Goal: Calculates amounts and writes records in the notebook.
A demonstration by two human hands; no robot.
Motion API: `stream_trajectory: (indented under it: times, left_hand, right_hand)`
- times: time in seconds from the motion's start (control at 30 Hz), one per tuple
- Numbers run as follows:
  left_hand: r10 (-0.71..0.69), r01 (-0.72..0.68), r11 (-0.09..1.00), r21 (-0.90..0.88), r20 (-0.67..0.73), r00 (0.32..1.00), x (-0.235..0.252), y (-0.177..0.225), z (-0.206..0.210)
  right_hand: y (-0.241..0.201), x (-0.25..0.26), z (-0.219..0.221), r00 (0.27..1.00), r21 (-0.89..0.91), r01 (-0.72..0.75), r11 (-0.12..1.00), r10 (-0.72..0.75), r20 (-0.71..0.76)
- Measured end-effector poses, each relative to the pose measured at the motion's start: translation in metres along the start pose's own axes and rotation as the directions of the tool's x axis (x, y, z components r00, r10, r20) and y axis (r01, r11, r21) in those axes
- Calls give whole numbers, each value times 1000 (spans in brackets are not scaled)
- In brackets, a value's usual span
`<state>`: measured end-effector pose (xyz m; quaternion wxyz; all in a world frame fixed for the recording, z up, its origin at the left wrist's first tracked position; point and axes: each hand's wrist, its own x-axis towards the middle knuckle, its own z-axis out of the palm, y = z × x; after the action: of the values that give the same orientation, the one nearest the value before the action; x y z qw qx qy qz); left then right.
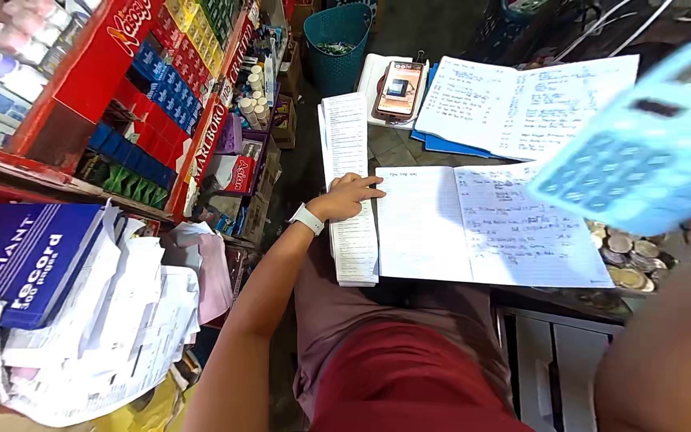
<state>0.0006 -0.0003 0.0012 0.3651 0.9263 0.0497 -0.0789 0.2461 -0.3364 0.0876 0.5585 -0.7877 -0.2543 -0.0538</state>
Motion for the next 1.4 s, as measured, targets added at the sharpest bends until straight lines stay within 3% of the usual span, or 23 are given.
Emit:
stream_trajectory:
  times: [0.03,0.1,0.2,0.3,0.5,0.6,0.8,0.97,1.23,1.4]
  left_hand:
    - [-2,2,1000,-6,-3,1000,-1,0,0]
    - [-4,4,1000,-11,-2,1000,-1,2,-1]
    - [1,-1,1000,-13,-6,1000,-1,4,-2]
    - [6,-6,1000,-18,-8,1000,-2,4,-2]
    - [2,-3,1000,-29,-13,1000,0,3,-1]
    - [22,-23,999,-38,-26,999,-3,0,-1]
    - [27,-28,999,-34,-28,999,-3,-7,2]
    - [34,-34,999,-22,-30,999,-3,-10,3]
    - [-24,25,997,-68,15,1000,0,1,-4]
    - [-31,32,996,-78,18,999,1,3,-3]
  right_hand:
    - [-9,7,30,999,138,-26,990,23,24]
    - [-24,6,80,986,208,-166,964,155,67]
    - [4,4,118,932,121,-322,939,292,215]
    - [33,2,130,902,20,-348,937,329,281]
    - [47,-11,109,943,-141,-100,985,139,302]
    - [34,-30,98,929,-188,4,982,66,364]
    - [26,-50,92,917,-306,31,952,95,387]
    - [40,-46,96,864,-402,276,873,-42,501]
    - [30,-46,97,873,-457,266,849,-11,488]
    - [20,-63,92,889,-404,299,864,-99,446]
